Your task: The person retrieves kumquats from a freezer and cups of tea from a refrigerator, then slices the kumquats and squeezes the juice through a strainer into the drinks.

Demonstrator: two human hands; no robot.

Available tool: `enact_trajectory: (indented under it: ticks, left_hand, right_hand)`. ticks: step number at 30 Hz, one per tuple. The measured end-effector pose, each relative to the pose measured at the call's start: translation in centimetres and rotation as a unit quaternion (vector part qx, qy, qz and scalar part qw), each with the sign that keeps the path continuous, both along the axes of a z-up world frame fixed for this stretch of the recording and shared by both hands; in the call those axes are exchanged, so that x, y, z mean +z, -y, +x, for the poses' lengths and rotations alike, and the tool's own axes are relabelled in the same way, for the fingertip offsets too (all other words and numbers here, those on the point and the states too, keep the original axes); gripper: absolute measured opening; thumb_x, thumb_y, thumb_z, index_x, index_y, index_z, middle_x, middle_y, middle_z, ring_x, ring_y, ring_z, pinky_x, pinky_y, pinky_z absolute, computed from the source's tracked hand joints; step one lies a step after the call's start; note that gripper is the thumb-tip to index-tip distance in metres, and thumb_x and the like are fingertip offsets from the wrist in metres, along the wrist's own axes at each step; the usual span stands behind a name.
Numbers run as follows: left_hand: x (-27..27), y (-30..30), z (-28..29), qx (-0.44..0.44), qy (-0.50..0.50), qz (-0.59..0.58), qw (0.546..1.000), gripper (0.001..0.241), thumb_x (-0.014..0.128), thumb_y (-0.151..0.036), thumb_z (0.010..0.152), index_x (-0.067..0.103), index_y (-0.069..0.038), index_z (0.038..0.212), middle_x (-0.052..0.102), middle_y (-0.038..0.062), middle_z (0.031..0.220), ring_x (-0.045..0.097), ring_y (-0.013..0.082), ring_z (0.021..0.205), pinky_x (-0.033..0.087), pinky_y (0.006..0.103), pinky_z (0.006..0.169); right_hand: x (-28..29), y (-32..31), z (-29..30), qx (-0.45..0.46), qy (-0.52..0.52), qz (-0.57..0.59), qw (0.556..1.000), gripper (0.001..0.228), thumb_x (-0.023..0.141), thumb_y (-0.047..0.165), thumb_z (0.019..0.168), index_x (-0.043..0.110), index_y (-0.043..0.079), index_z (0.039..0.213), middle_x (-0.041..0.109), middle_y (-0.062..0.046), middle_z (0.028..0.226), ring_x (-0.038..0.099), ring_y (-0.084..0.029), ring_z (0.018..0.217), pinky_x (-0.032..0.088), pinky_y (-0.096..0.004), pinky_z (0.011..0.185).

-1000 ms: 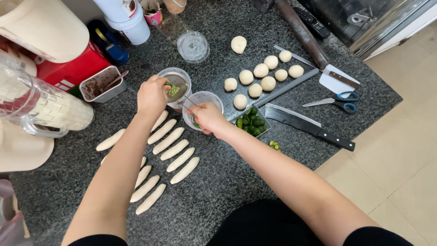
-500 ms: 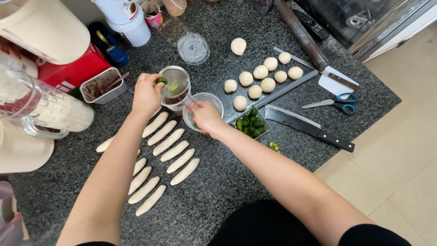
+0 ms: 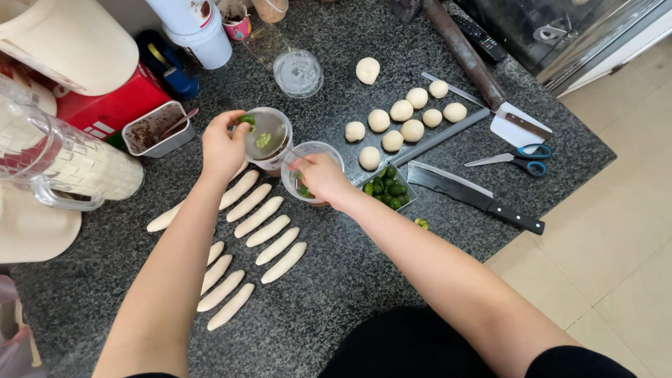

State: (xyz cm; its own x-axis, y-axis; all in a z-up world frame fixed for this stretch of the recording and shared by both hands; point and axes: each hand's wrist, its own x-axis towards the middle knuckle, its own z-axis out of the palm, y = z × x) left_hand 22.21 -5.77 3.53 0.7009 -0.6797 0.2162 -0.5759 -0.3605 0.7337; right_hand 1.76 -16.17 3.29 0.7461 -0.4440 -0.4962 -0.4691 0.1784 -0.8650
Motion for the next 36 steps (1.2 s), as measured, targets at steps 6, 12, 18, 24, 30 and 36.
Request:
enact_trajectory:
  ticks: [6,12,18,24,30,36]
  left_hand:
    - [-2.2,-1.4,0.9,0.032,-0.039,-0.089,0.995,0.025,0.065,-0.008,0.101,0.067,-0.003,0.126,0.074,0.009,0.113,0.071,0.0158,0.097,0.057,0.0313,0.084]
    - [-4.5,-1.9,1.7,-0.009,-0.108,-0.127,0.986,0.026,0.065,-0.009,0.103,0.067,-0.002,0.127,0.073,0.007,0.112,0.068,0.0111,0.098,0.056,0.0262,0.085]
    - [-1.6,-1.8,0.2,0.024,-0.099,-0.067,0.993,0.027,0.067,-0.011,0.101,0.068,-0.004,0.127,0.074,0.004,0.11,0.058,0.013,0.076,0.051,0.0265,0.071]
    - [-3.0,-2.0,0.1,0.086,0.041,-0.06,0.994,0.026,0.074,-0.012,0.097,0.07,-0.005,0.123,0.069,0.01,0.109,0.066,0.0203,0.087,0.054,0.0343,0.079]
    - [-3.7,-2.8,-2.7,0.037,0.131,-0.003,0.991,0.03,0.078,-0.01,0.089,0.068,-0.001,0.116,0.064,0.019,0.114,0.062,0.0368,0.106,0.049,0.0437,0.092]
    - [-8.1,-5.2,-13.0,0.19,0.089,-0.141,0.968,0.033,0.068,-0.001,0.093,0.048,0.005,0.119,0.052,0.02,0.114,0.056,0.0326,0.106,0.046,0.0424,0.097]
  right_hand:
    - [-0.6,0.8,-0.2,-0.057,0.084,-0.031,0.994,0.033,0.054,0.025,0.106,0.076,0.002,0.111,0.071,0.002,0.076,0.064,-0.005,0.059,0.053,-0.025,0.054]
    - [-0.7,0.8,-0.2,-0.049,0.05,0.033,0.997,0.034,0.053,0.026,0.105,0.075,0.002,0.108,0.056,-0.001,0.068,0.05,-0.011,0.05,0.043,-0.029,0.047]
    - [-1.5,0.6,-0.1,-0.074,0.073,0.049,0.993,0.033,0.052,0.024,0.106,0.074,0.0,0.108,0.07,0.001,0.078,0.064,-0.007,0.062,0.051,-0.027,0.057]
    - [0.9,0.9,-0.8,-0.057,0.086,-0.08,0.991,0.033,0.05,0.026,0.106,0.075,0.006,0.109,0.058,0.002,0.062,0.048,-0.008,0.05,0.038,-0.029,0.047]
    - [0.9,2.9,-1.0,-0.04,0.088,0.221,0.971,0.028,0.05,0.026,0.105,0.067,0.005,0.115,0.035,0.005,0.055,0.022,-0.007,0.041,0.015,-0.029,0.038]
    - [1.8,4.8,-1.5,0.043,0.049,0.146,0.987,0.029,0.05,0.023,0.104,0.068,0.004,0.115,0.037,0.006,0.053,0.024,-0.007,0.039,0.014,-0.029,0.037]
